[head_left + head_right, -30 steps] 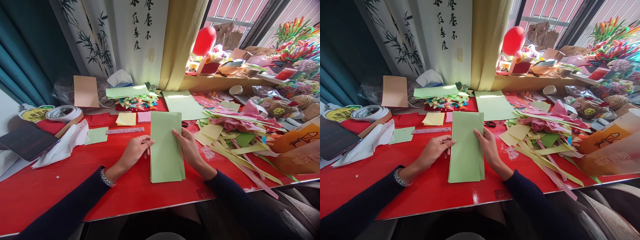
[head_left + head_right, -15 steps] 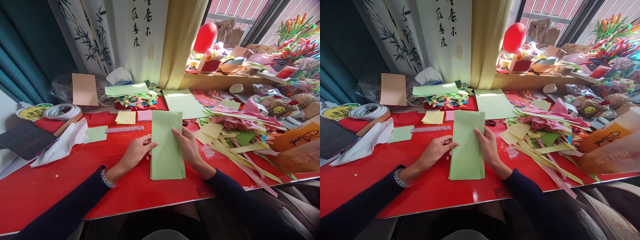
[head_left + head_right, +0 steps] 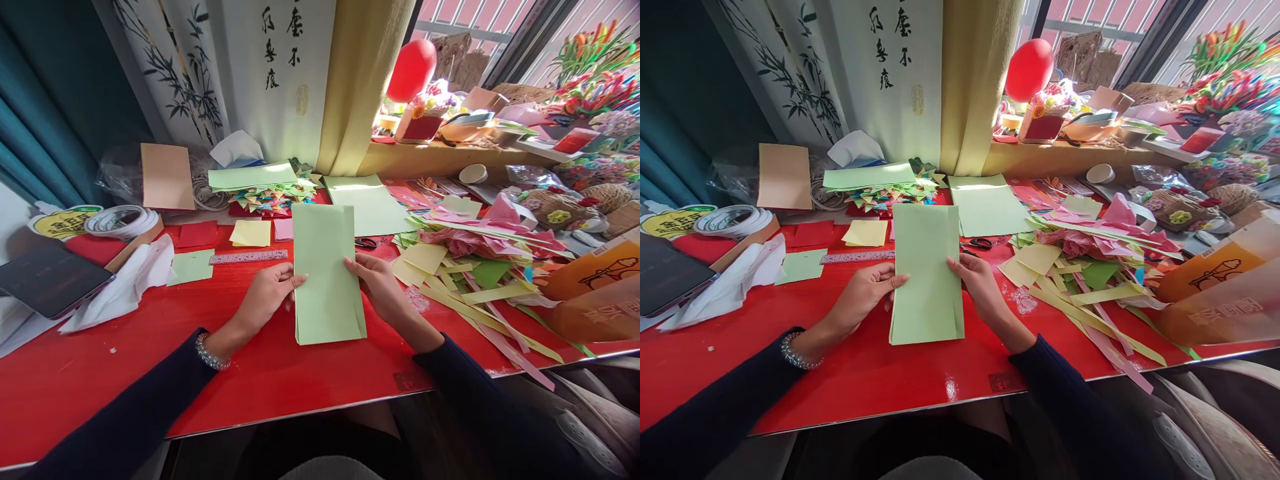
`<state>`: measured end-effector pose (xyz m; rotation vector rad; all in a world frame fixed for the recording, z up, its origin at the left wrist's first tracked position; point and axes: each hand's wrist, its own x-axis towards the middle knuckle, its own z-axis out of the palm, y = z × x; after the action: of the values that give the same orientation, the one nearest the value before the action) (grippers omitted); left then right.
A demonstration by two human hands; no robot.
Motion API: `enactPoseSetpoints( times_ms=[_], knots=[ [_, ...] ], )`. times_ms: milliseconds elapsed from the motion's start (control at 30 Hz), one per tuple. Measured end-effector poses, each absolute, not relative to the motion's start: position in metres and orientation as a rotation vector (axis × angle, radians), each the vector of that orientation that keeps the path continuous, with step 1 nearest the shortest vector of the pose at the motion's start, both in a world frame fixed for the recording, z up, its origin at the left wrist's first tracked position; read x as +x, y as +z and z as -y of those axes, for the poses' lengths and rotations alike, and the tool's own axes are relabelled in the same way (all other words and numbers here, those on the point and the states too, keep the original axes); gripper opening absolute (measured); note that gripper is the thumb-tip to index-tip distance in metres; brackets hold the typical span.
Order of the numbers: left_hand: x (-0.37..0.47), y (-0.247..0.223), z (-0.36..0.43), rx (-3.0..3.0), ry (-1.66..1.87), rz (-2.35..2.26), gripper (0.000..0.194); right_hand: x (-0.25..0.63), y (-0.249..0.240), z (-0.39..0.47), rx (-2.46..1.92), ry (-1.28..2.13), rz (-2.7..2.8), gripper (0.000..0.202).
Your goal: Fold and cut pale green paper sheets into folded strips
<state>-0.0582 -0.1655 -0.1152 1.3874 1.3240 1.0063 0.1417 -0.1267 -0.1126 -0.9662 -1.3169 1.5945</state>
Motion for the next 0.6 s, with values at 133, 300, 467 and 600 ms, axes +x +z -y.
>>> enactPoseSetpoints(
  times_ms=[133, 300, 467, 600],
  knots=[
    [-0.058, -0.1194, 0.1624, 1.376, 0.982, -1.306, 0.026, 0.1432, -0.1144, 0.1252, -1.017, 1.556, 1.315, 0.031],
    [-0.0598, -0.1208, 0.1615, 1.426, 0.955, -1.309, 0.023, 0.1435, -0.1144, 0.1237, -1.014, 1.567, 1.317, 0.03],
    [-0.0626, -0.1205, 0.1608, 1.504, 0.913, -1.347, 0.024, 0.1429, -0.1123, 0.1231, -1.007, 1.561, 1.327, 0.03],
    [-0.0636, -0.1224, 0.1592, 1.538, 0.947, -1.376, 0.025, 0.1428, -0.1106, 0.1229, -1.003, 1.563, 1.332, 0.03]
  ],
)
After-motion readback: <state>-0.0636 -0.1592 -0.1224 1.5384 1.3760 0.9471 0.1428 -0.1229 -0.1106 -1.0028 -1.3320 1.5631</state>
